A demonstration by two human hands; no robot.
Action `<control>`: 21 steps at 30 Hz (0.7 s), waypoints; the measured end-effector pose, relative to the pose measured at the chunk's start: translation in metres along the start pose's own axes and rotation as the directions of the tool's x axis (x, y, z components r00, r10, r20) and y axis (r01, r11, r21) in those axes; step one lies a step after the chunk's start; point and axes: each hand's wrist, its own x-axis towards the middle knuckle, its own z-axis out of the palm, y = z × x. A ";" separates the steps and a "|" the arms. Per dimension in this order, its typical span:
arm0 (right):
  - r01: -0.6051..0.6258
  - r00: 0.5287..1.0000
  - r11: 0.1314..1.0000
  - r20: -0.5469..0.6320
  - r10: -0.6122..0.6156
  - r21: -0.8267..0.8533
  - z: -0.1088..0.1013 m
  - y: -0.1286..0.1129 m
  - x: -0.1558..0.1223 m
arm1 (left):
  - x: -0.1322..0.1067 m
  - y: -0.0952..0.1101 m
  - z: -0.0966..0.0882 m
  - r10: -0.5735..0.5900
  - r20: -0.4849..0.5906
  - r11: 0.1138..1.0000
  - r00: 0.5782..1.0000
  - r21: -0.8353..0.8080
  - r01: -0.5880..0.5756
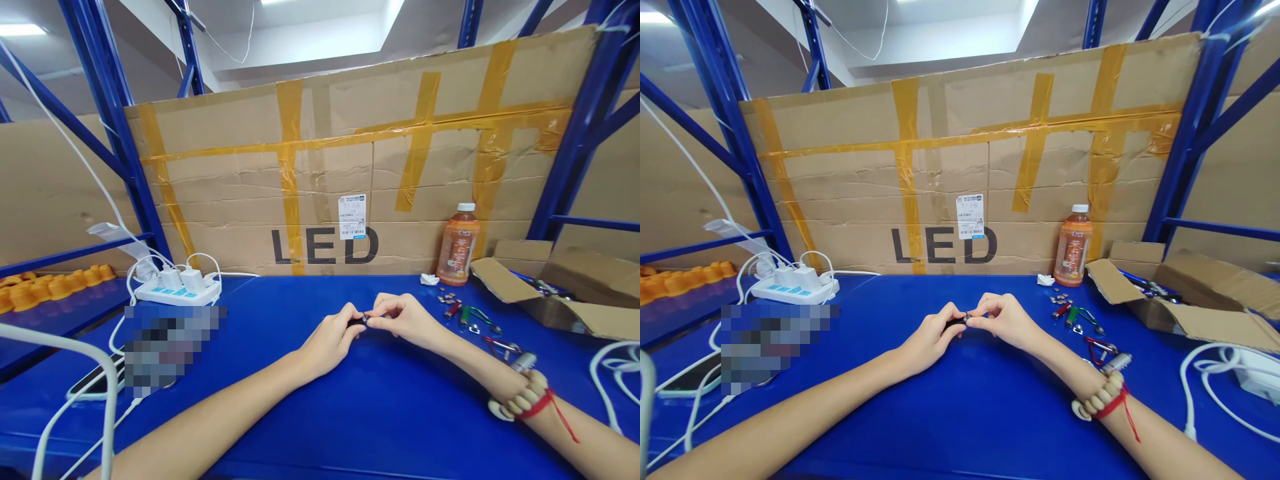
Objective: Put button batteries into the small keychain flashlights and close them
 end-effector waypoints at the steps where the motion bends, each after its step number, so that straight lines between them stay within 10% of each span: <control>1: -0.027 0.999 0.999 0.021 0.026 0.027 0.000 0.000 0.000 | 0.000 0.001 0.000 0.000 0.006 1.000 1.000 0.001 0.000; 21: -0.223 0.974 0.961 0.079 0.212 0.165 0.002 -0.001 -0.002 | 0.000 0.006 -0.003 0.132 0.000 0.991 0.991 0.014 -0.132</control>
